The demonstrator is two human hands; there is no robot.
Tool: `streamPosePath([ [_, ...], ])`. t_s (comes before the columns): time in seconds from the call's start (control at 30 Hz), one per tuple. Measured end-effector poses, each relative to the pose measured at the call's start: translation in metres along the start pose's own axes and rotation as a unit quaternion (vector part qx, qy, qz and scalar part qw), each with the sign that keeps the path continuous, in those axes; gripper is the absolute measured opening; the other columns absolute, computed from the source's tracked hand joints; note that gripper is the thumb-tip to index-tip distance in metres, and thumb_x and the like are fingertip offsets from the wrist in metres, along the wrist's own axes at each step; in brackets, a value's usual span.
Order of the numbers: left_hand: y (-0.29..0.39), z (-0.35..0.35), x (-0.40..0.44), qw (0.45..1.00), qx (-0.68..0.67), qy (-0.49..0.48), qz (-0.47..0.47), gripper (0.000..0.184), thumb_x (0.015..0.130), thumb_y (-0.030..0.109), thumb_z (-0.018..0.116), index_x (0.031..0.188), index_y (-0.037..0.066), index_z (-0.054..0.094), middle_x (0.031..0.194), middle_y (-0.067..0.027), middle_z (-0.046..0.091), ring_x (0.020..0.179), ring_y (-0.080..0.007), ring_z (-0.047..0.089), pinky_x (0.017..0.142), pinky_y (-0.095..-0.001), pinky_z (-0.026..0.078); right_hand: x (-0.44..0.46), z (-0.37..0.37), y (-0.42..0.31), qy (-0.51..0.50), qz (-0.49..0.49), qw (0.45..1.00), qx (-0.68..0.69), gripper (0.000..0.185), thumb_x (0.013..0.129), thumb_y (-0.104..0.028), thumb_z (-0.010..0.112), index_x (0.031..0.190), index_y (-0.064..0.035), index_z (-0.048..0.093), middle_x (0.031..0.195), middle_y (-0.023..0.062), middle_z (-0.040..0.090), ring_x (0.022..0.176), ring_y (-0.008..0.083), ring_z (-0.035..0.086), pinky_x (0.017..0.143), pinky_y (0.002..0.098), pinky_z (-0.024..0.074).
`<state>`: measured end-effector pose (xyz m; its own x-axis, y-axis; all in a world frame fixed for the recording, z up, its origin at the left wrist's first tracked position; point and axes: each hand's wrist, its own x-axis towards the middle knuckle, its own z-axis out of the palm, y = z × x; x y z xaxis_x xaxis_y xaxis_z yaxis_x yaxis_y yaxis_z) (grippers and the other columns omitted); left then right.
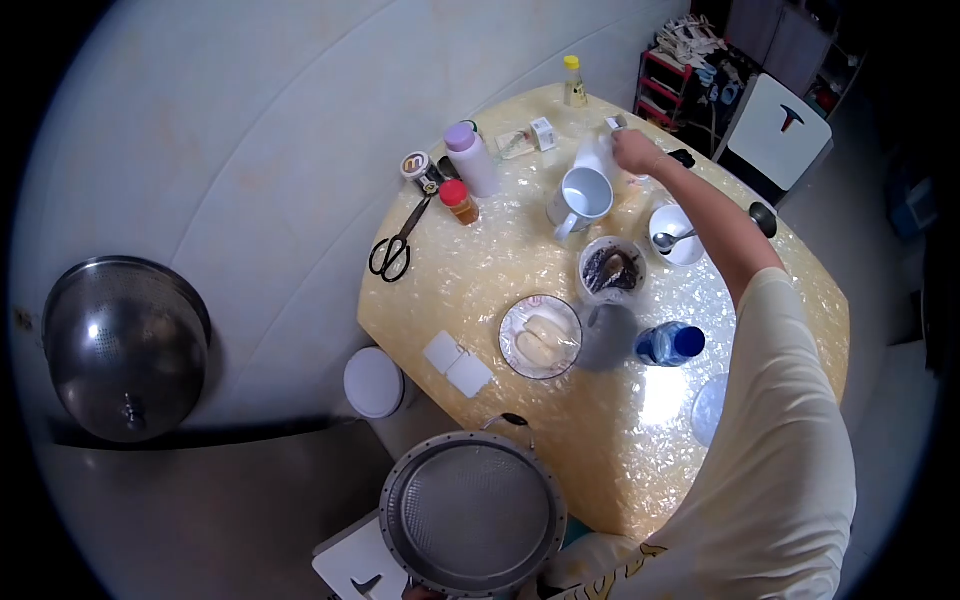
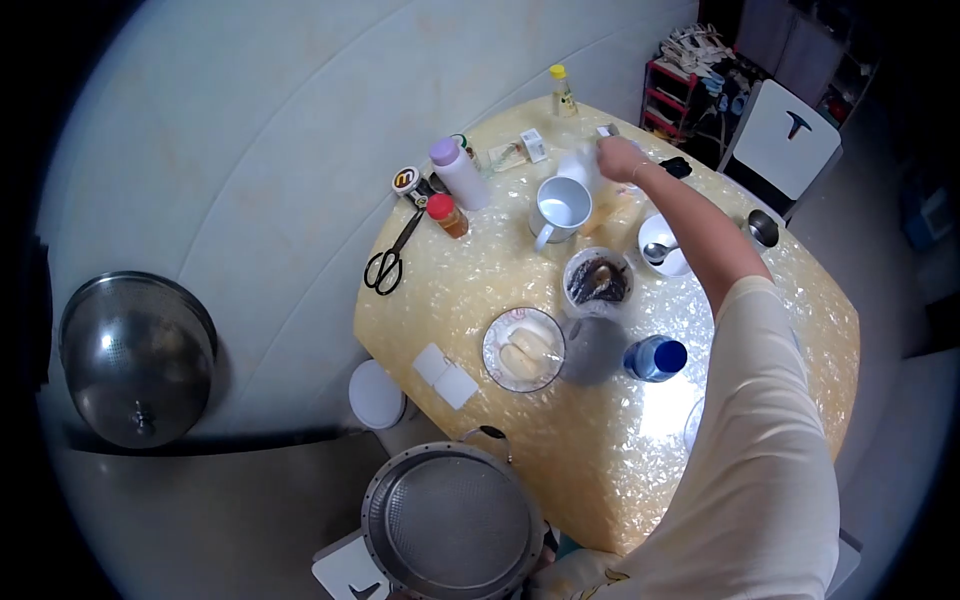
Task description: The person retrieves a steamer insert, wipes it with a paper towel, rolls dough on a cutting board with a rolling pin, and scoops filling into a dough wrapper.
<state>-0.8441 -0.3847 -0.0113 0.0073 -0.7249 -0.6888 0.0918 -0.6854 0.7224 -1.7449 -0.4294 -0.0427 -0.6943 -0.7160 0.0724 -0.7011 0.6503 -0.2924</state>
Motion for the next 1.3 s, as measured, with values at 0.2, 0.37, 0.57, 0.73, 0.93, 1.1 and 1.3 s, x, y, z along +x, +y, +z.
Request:
streamPosePath([
  [0.2,-0.037,0.031,0.031,0.999,-0.027,-0.020,-0.042,0.040,0.052,0.003,0.047,0.089,-0.007,0.055,0.061,-0.0071,0.051,0.047,-0.0172,0.045,0.047,-0.0295,0.042,-0.090,-0.082,-0.017,0.309,-0.025,0.932,0.187,0.037,0.085,-0.022,0.060,0.113,0.0010,0.055,0.096,0.0158,0.063,0.088,0.0243,0.061,0.079,0.0337,0.0471],
  [0.37,-0.049,0.080,0.050,0.989,0.074,-0.112,-0.061,0.042,0.050,0.000,0.046,0.091,-0.009,0.056,0.068,-0.0065,0.052,0.050,-0.0166,0.045,0.046,-0.0277,0.036,-0.287,-0.128,-0.130,0.210,-0.067,0.898,0.381,0.034,0.095,-0.015,0.051,0.124,0.0028,0.045,0.105,0.0066,0.060,0.091,0.0120,0.057,0.082,0.0259,0.0457],
  [0.57,-0.077,0.097,0.080,0.970,0.076,-0.223,-0.063,0.048,0.053,-0.002,0.045,0.099,-0.010,0.056,0.074,-0.0077,0.055,0.062,-0.0178,0.053,0.056,-0.0245,0.042,-0.468,-0.062,-0.257,-0.117,0.066,0.849,0.510,0.028,0.087,-0.012,0.055,0.112,-0.0011,0.049,0.094,0.0092,0.059,0.079,0.0144,0.058,0.070,0.0296,0.0499],
  [0.73,-0.077,0.108,0.084,0.959,0.086,-0.265,-0.056,0.048,0.053,-0.002,0.044,0.100,-0.009,0.055,0.077,-0.0088,0.057,0.067,-0.0183,0.055,0.063,-0.0255,0.046,-0.503,0.063,-0.292,-0.031,0.104,0.955,0.277,0.037,0.078,-0.004,0.064,0.114,-0.0013,0.054,0.104,0.0169,0.055,0.084,0.0277,0.060,0.078,0.0365,0.0492],
  [0.93,-0.074,0.114,0.084,0.959,0.104,-0.261,-0.045,0.037,0.052,-0.001,0.044,0.087,-0.007,0.054,0.073,-0.0096,0.056,0.065,-0.0213,0.057,0.064,-0.0290,0.049,-0.519,0.055,-0.332,0.030,0.149,0.988,0.008,0.042,0.079,-0.016,0.066,0.118,-0.0097,0.054,0.121,0.0173,0.045,0.105,0.0344,0.054,0.078,0.0469,0.0487],
  [1.1,-0.077,0.120,0.084,0.964,0.078,-0.247,-0.059,0.036,0.052,-0.004,0.044,0.086,-0.005,0.054,0.071,-0.0094,0.055,0.059,-0.0207,0.054,0.055,-0.0296,0.047,-0.511,0.083,-0.333,-0.030,0.200,0.970,0.131,0.033,0.077,-0.007,0.062,0.109,-0.0071,0.055,0.105,0.0193,0.053,0.083,0.0394,0.060,0.073,0.0456,0.0509],
  [1.3,-0.124,0.107,0.125,0.956,0.073,-0.271,-0.090,0.057,0.050,-0.006,0.042,0.104,-0.004,0.059,0.080,-0.0073,0.060,0.063,-0.0194,0.058,0.053,-0.0264,0.047,-0.512,0.106,-0.343,0.010,0.033,0.979,0.200,0.028,0.080,-0.009,0.059,0.104,0.0060,0.061,0.105,0.0222,0.056,0.095,0.0387,0.056,0.087,0.0416,0.0457],
])
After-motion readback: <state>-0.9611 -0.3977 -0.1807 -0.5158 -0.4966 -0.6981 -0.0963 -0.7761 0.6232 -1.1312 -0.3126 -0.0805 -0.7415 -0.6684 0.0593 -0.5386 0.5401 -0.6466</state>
